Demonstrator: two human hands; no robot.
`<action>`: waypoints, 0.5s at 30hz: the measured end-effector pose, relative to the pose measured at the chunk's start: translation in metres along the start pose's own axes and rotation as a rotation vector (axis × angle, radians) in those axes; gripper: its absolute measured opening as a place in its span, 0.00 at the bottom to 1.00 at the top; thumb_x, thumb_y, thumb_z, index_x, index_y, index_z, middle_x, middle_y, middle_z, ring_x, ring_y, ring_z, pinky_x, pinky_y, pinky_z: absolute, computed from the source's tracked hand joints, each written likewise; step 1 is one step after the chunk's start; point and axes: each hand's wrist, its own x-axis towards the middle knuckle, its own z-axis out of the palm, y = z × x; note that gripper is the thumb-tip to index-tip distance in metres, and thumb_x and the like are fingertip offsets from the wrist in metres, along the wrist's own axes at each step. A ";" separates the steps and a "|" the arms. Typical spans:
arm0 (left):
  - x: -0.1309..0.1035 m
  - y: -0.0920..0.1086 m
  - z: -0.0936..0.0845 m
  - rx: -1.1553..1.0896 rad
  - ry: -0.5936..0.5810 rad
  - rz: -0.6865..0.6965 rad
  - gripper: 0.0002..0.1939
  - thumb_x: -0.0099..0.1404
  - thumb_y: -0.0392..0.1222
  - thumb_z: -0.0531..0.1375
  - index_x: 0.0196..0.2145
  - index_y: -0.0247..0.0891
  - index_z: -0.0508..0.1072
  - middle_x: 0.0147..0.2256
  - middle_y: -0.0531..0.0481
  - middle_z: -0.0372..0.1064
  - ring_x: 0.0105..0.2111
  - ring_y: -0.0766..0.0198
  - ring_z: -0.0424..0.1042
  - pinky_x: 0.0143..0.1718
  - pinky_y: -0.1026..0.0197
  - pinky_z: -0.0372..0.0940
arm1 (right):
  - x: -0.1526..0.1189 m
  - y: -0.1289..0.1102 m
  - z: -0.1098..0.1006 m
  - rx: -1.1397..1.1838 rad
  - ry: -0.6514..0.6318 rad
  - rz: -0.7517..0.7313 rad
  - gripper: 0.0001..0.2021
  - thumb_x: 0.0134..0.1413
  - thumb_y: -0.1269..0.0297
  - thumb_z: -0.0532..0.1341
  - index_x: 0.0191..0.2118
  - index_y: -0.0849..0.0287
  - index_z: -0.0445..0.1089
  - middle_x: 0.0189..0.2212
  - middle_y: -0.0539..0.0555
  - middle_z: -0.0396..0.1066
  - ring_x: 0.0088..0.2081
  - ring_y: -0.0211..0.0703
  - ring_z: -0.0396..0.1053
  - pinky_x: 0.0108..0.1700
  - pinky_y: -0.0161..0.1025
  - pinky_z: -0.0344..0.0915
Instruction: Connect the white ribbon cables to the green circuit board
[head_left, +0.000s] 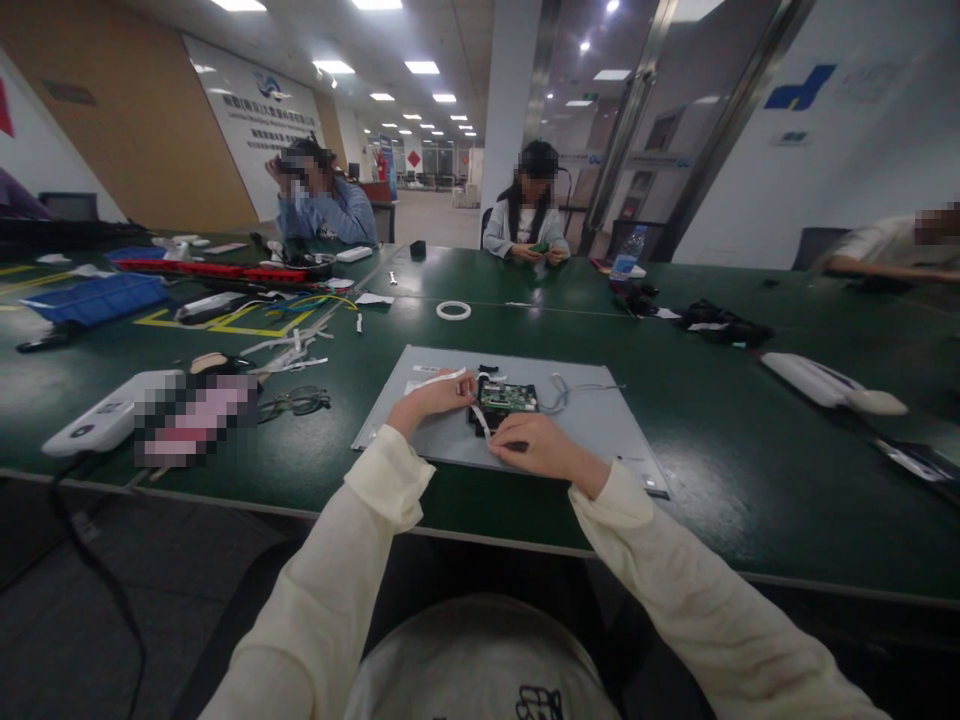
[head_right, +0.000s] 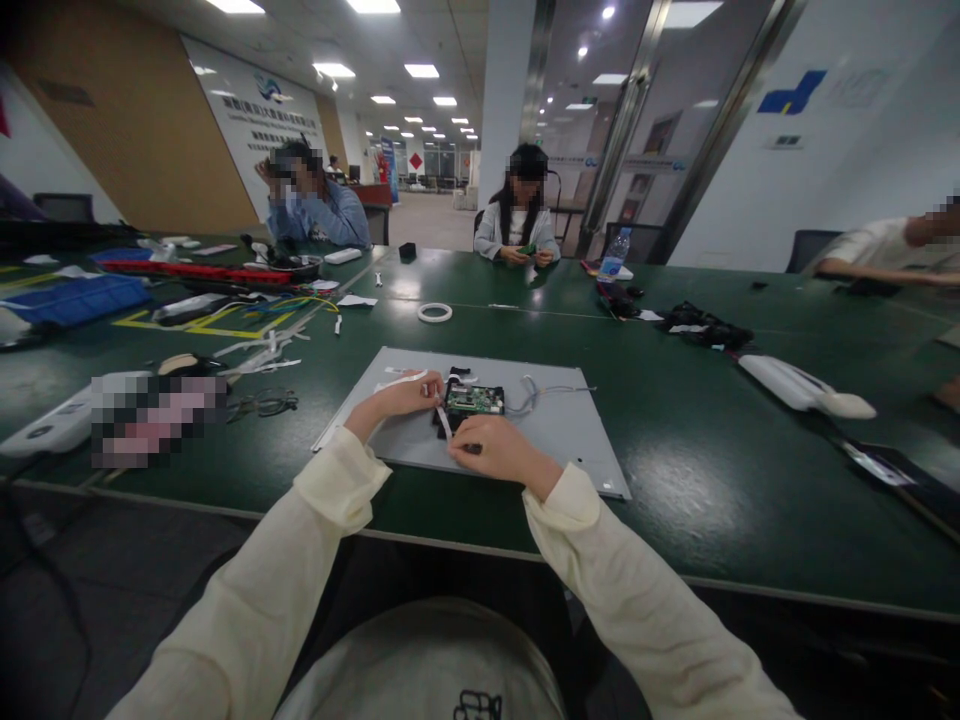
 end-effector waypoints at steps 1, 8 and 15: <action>0.000 -0.001 0.000 0.006 0.010 -0.003 0.06 0.54 0.39 0.58 0.33 0.40 0.67 0.25 0.55 0.64 0.27 0.65 0.63 0.32 0.65 0.54 | 0.000 0.000 0.000 0.008 0.002 0.003 0.09 0.54 0.66 0.57 0.31 0.60 0.74 0.30 0.54 0.72 0.33 0.36 0.69 0.37 0.33 0.64; 0.001 -0.002 0.000 0.027 -0.012 0.014 0.02 0.56 0.38 0.55 0.30 0.39 0.66 0.26 0.55 0.64 0.28 0.66 0.63 0.33 0.65 0.56 | 0.001 0.000 -0.002 0.041 -0.017 0.033 0.09 0.54 0.67 0.57 0.29 0.61 0.74 0.29 0.54 0.72 0.32 0.36 0.69 0.36 0.32 0.63; 0.000 0.000 -0.001 -0.024 -0.097 0.001 0.06 0.56 0.42 0.57 0.30 0.36 0.69 0.27 0.53 0.67 0.30 0.66 0.65 0.35 0.66 0.59 | 0.001 0.002 0.000 0.060 -0.030 0.051 0.09 0.54 0.66 0.57 0.30 0.60 0.74 0.30 0.53 0.72 0.32 0.36 0.69 0.37 0.33 0.63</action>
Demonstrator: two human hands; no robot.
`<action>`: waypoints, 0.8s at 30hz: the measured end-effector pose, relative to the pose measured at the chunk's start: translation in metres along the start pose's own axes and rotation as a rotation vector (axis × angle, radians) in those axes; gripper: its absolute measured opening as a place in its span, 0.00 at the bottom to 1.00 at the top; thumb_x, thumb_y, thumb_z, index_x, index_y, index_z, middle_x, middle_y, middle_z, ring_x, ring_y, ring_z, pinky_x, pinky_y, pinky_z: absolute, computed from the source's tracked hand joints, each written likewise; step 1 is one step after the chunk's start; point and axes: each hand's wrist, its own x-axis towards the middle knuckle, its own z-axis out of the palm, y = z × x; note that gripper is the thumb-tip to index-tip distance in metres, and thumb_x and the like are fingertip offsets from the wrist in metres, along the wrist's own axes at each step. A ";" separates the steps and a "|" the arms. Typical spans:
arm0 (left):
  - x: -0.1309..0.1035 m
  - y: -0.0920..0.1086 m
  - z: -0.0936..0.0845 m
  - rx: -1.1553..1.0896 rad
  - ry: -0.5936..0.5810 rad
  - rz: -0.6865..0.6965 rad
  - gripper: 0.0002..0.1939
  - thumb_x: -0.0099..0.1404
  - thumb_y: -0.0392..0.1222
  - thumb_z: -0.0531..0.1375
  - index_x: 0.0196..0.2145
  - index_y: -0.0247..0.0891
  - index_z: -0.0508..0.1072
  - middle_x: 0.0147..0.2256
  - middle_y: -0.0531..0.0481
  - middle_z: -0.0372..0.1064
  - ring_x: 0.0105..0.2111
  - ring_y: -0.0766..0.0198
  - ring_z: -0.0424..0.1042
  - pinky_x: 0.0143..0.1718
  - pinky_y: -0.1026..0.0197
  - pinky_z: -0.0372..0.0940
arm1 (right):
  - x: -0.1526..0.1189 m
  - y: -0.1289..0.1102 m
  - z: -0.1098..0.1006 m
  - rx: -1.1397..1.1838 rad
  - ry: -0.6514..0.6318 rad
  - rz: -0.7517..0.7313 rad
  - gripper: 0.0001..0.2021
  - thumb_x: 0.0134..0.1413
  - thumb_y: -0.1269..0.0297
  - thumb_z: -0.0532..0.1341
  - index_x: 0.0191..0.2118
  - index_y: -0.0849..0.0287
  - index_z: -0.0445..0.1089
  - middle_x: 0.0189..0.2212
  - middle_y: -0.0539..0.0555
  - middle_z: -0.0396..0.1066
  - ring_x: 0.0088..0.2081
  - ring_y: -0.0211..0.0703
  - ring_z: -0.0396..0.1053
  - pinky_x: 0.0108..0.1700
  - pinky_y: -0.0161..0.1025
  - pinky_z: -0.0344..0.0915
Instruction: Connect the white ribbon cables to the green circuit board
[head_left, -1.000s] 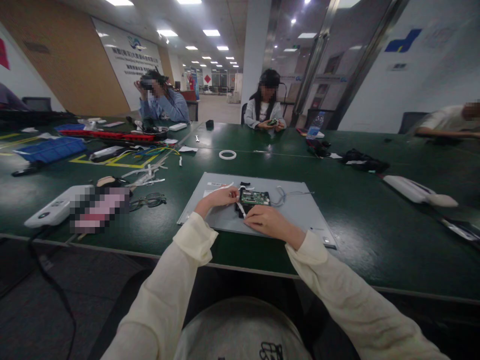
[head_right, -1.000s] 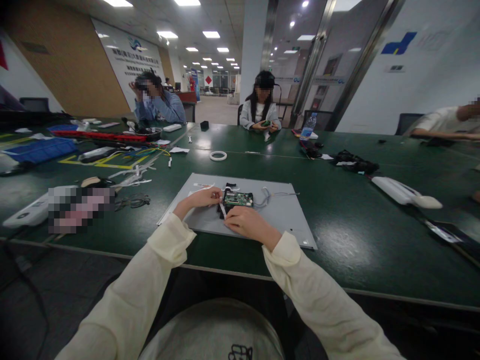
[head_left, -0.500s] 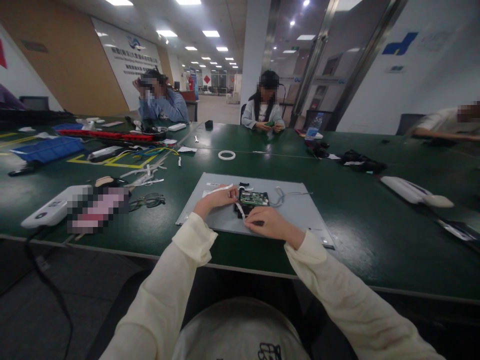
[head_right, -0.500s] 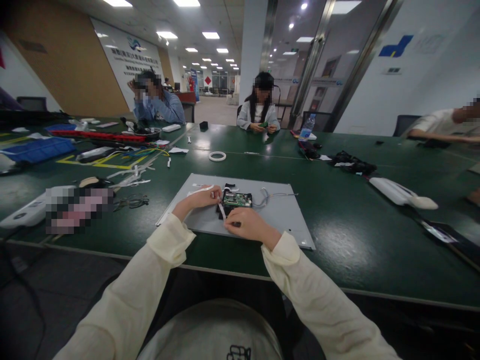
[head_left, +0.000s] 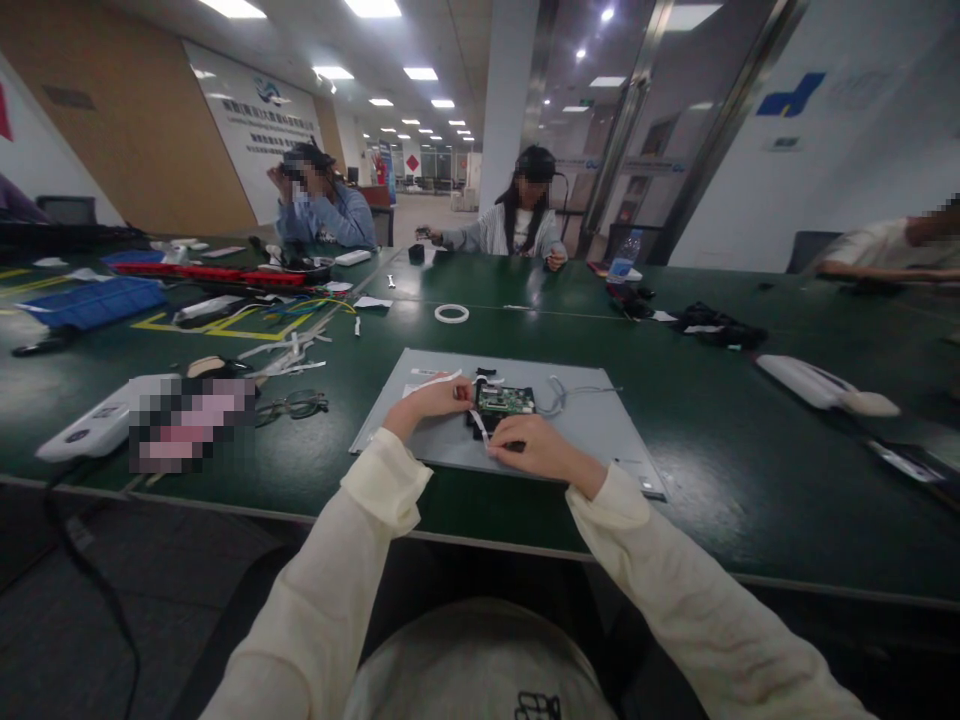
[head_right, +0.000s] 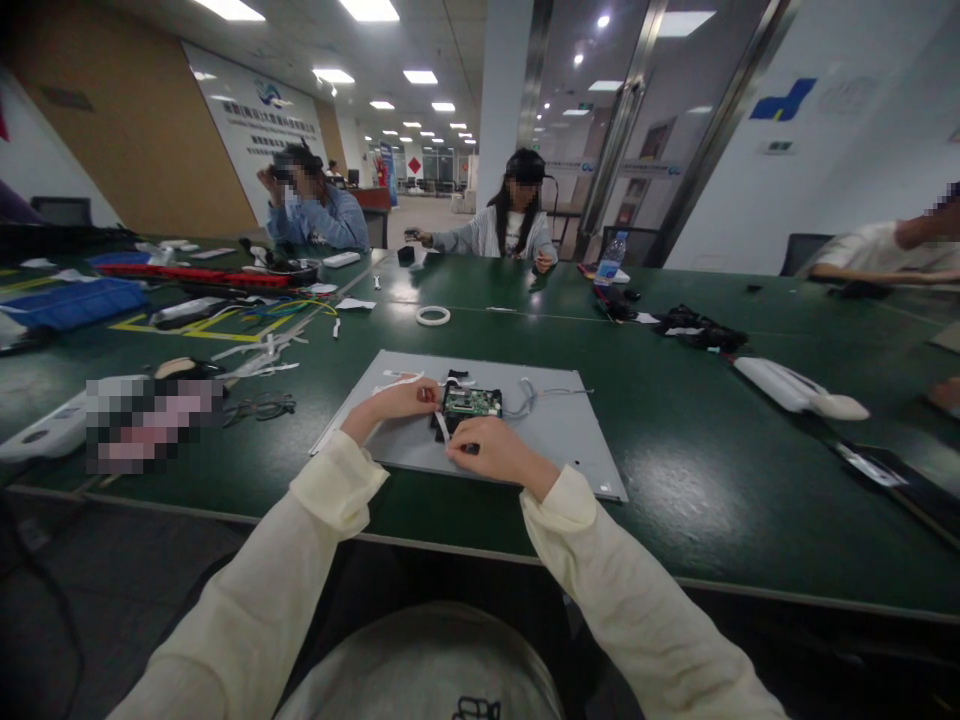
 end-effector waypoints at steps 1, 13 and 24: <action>0.000 -0.001 0.000 -0.001 0.001 0.006 0.07 0.56 0.43 0.58 0.30 0.36 0.69 0.28 0.53 0.67 0.29 0.66 0.66 0.35 0.65 0.59 | 0.000 0.000 0.000 0.000 -0.003 0.002 0.09 0.54 0.66 0.57 0.30 0.60 0.74 0.30 0.53 0.72 0.32 0.36 0.68 0.37 0.33 0.63; 0.000 -0.002 -0.002 0.246 0.093 -0.047 0.07 0.59 0.36 0.52 0.34 0.38 0.69 0.31 0.52 0.69 0.32 0.66 0.67 0.36 0.66 0.59 | 0.003 -0.003 -0.009 0.119 0.018 0.053 0.09 0.53 0.65 0.58 0.27 0.60 0.73 0.28 0.53 0.71 0.29 0.36 0.68 0.33 0.32 0.61; 0.000 0.046 0.004 0.558 0.194 -0.128 0.13 0.66 0.39 0.46 0.41 0.36 0.67 0.37 0.44 0.69 0.35 0.59 0.70 0.35 0.61 0.61 | 0.008 0.011 -0.013 0.124 0.494 0.409 0.17 0.57 0.53 0.52 0.31 0.59 0.72 0.30 0.53 0.72 0.31 0.39 0.67 0.31 0.35 0.60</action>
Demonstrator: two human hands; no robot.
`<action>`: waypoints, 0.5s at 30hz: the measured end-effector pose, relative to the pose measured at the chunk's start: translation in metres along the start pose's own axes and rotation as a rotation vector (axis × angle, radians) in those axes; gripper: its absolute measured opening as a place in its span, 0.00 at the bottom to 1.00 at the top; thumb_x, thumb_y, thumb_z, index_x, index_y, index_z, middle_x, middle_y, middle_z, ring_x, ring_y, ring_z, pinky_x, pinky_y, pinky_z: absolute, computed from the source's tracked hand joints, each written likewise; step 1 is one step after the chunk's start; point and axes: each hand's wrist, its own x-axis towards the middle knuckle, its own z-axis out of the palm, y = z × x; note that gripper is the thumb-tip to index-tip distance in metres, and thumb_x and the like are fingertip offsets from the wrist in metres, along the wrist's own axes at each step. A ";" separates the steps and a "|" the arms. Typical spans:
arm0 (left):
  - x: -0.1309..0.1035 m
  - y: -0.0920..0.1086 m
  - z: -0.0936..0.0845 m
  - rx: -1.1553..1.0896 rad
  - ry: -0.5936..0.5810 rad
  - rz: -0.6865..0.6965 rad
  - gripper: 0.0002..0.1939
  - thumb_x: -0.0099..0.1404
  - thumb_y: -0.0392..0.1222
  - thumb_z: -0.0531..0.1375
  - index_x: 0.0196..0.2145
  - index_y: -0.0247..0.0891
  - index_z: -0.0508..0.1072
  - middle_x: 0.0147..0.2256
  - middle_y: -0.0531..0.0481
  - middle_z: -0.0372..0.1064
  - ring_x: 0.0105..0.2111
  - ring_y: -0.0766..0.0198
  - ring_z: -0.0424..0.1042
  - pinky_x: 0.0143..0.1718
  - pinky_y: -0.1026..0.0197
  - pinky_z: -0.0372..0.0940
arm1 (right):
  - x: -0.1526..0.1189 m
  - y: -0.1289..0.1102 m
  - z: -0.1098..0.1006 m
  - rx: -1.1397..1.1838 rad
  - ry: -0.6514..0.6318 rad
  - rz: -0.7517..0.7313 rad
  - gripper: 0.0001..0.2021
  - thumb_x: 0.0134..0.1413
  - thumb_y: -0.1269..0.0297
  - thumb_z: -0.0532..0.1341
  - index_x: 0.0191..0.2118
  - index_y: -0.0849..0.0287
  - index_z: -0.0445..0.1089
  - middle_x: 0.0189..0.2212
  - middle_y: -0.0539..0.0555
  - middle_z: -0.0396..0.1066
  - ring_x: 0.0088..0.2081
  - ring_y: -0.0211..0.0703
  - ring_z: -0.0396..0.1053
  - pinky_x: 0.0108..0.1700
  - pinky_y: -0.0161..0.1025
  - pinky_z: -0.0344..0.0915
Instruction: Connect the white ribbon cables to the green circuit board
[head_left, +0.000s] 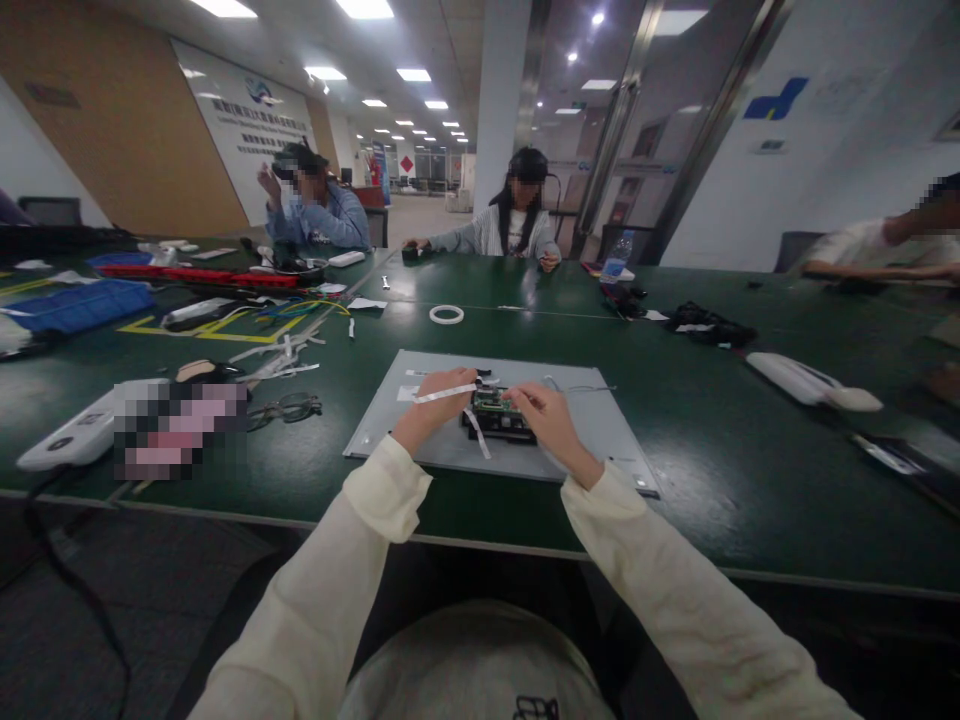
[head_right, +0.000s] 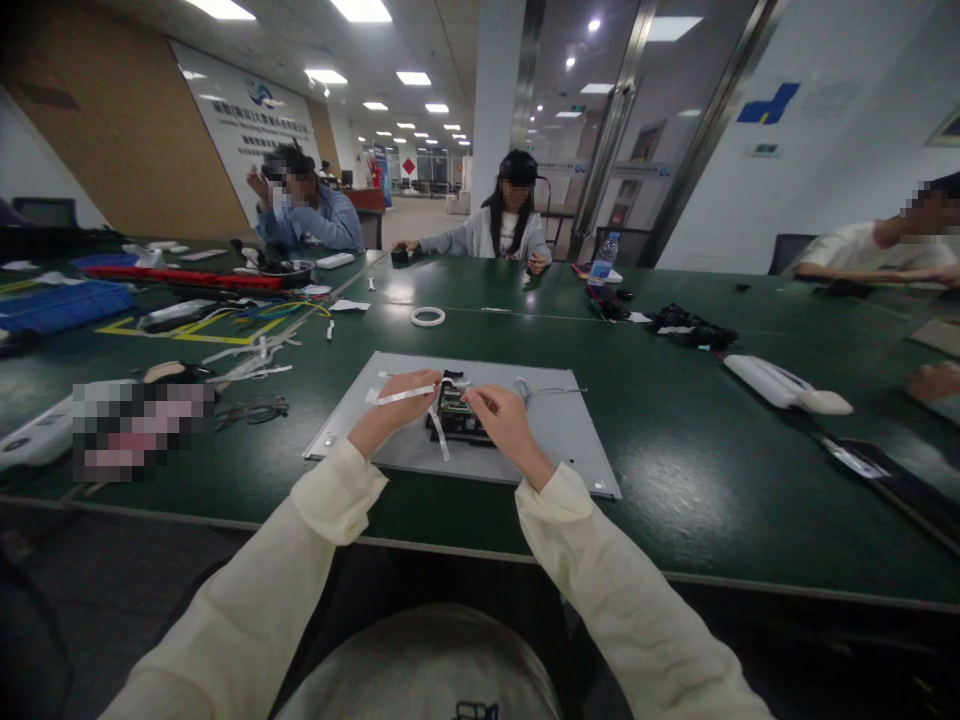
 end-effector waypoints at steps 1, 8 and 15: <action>0.000 0.005 -0.001 0.020 -0.009 -0.005 0.13 0.66 0.39 0.45 0.42 0.36 0.67 0.37 0.44 0.69 0.35 0.59 0.70 0.34 0.61 0.61 | 0.000 -0.001 0.000 -0.004 0.005 0.002 0.17 0.57 0.53 0.52 0.31 0.59 0.71 0.30 0.53 0.72 0.31 0.39 0.67 0.31 0.35 0.60; 0.001 0.029 0.003 0.060 -0.054 0.069 0.11 0.65 0.37 0.48 0.44 0.38 0.63 0.40 0.45 0.67 0.36 0.58 0.70 0.32 0.60 0.62 | -0.004 -0.013 0.003 -0.051 -0.082 -0.112 0.14 0.55 0.54 0.55 0.32 0.59 0.69 0.28 0.52 0.69 0.30 0.38 0.65 0.32 0.34 0.59; -0.001 0.029 0.004 0.047 -0.065 0.070 0.11 0.67 0.35 0.46 0.45 0.37 0.62 0.41 0.42 0.66 0.38 0.59 0.70 0.36 0.60 0.62 | -0.002 -0.011 0.004 -0.036 -0.052 -0.140 0.12 0.55 0.57 0.55 0.29 0.59 0.68 0.27 0.52 0.69 0.30 0.38 0.65 0.32 0.34 0.60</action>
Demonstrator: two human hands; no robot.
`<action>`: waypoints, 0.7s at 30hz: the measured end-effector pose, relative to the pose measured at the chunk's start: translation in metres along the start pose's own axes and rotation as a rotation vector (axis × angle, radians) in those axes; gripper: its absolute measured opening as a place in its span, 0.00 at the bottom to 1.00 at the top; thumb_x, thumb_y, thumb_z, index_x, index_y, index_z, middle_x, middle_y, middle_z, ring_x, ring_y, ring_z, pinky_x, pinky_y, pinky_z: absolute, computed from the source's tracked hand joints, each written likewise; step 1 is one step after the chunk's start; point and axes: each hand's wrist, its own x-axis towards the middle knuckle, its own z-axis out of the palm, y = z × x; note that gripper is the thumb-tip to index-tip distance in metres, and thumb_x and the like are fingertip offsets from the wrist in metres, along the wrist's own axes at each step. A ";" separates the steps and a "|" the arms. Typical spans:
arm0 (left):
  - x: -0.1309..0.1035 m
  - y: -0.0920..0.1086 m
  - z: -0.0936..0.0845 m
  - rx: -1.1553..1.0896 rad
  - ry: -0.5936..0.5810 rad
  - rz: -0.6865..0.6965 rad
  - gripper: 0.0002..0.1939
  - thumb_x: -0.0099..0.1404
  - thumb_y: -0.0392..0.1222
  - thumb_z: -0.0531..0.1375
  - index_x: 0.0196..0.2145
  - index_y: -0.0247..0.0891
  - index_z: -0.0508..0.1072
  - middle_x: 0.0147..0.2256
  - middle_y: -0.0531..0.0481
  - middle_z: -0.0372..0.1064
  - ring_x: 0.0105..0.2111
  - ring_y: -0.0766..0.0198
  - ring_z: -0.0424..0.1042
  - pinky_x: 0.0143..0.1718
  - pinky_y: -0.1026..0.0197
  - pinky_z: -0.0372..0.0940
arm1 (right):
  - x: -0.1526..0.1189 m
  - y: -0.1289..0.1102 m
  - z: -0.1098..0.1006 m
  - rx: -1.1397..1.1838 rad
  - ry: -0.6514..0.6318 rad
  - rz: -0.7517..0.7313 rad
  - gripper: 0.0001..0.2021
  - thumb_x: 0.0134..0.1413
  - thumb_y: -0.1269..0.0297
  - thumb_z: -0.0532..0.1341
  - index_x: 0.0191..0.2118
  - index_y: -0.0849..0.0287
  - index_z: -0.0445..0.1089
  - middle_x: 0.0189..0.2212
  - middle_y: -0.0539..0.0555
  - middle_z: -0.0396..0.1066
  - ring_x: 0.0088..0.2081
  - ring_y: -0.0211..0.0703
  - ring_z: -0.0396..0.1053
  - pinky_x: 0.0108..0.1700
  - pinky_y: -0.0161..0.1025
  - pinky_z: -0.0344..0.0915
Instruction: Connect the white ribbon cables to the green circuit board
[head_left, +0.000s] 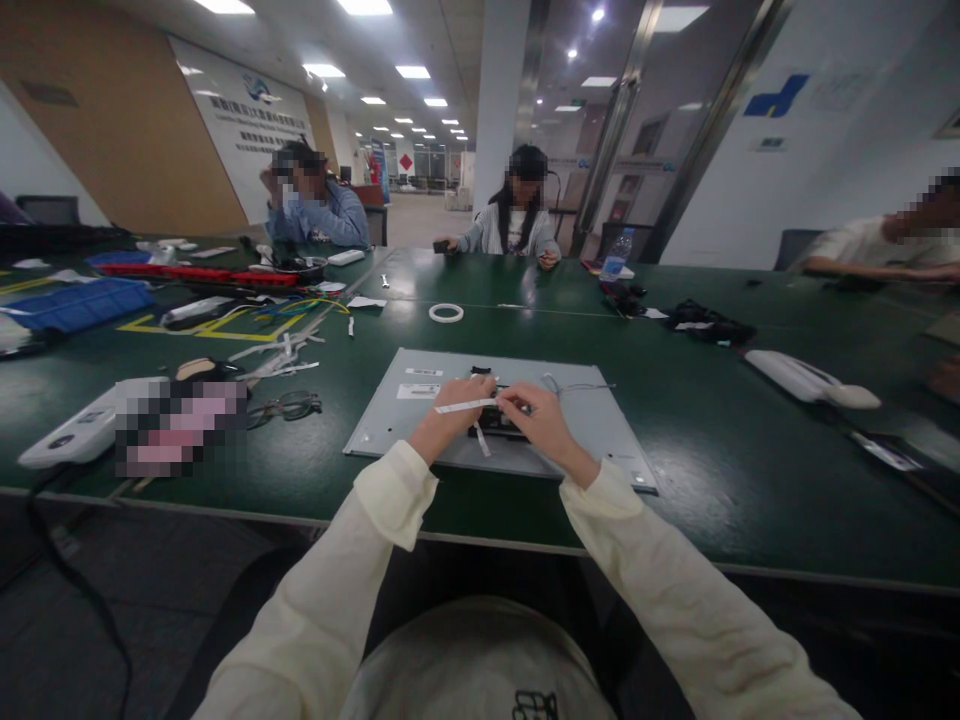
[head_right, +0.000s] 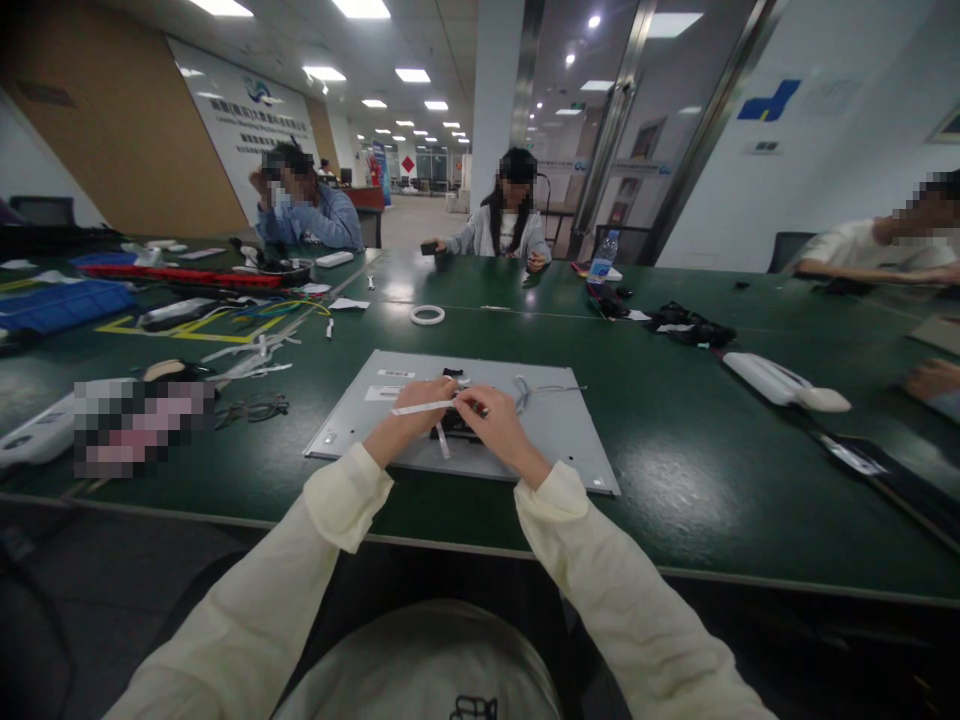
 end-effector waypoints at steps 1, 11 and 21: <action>-0.001 0.000 -0.001 -0.004 0.001 -0.007 0.11 0.67 0.36 0.46 0.45 0.36 0.63 0.40 0.42 0.66 0.38 0.59 0.70 0.36 0.60 0.62 | 0.000 0.001 0.000 0.015 0.012 0.010 0.12 0.55 0.57 0.55 0.29 0.59 0.68 0.27 0.52 0.69 0.30 0.38 0.65 0.32 0.34 0.60; -0.001 0.001 -0.005 0.006 0.035 -0.055 0.11 0.67 0.37 0.46 0.44 0.35 0.63 0.38 0.43 0.67 0.38 0.59 0.70 0.35 0.62 0.61 | 0.002 0.002 -0.005 0.084 0.001 0.040 0.13 0.55 0.54 0.54 0.29 0.58 0.68 0.26 0.52 0.67 0.30 0.39 0.64 0.32 0.35 0.60; -0.002 -0.031 -0.002 -0.180 0.198 -0.293 0.16 0.67 0.43 0.45 0.35 0.34 0.69 0.33 0.41 0.70 0.35 0.57 0.70 0.32 0.61 0.59 | 0.002 0.011 -0.023 0.175 0.224 0.061 0.12 0.55 0.57 0.54 0.26 0.59 0.63 0.23 0.50 0.61 0.28 0.37 0.60 0.32 0.34 0.58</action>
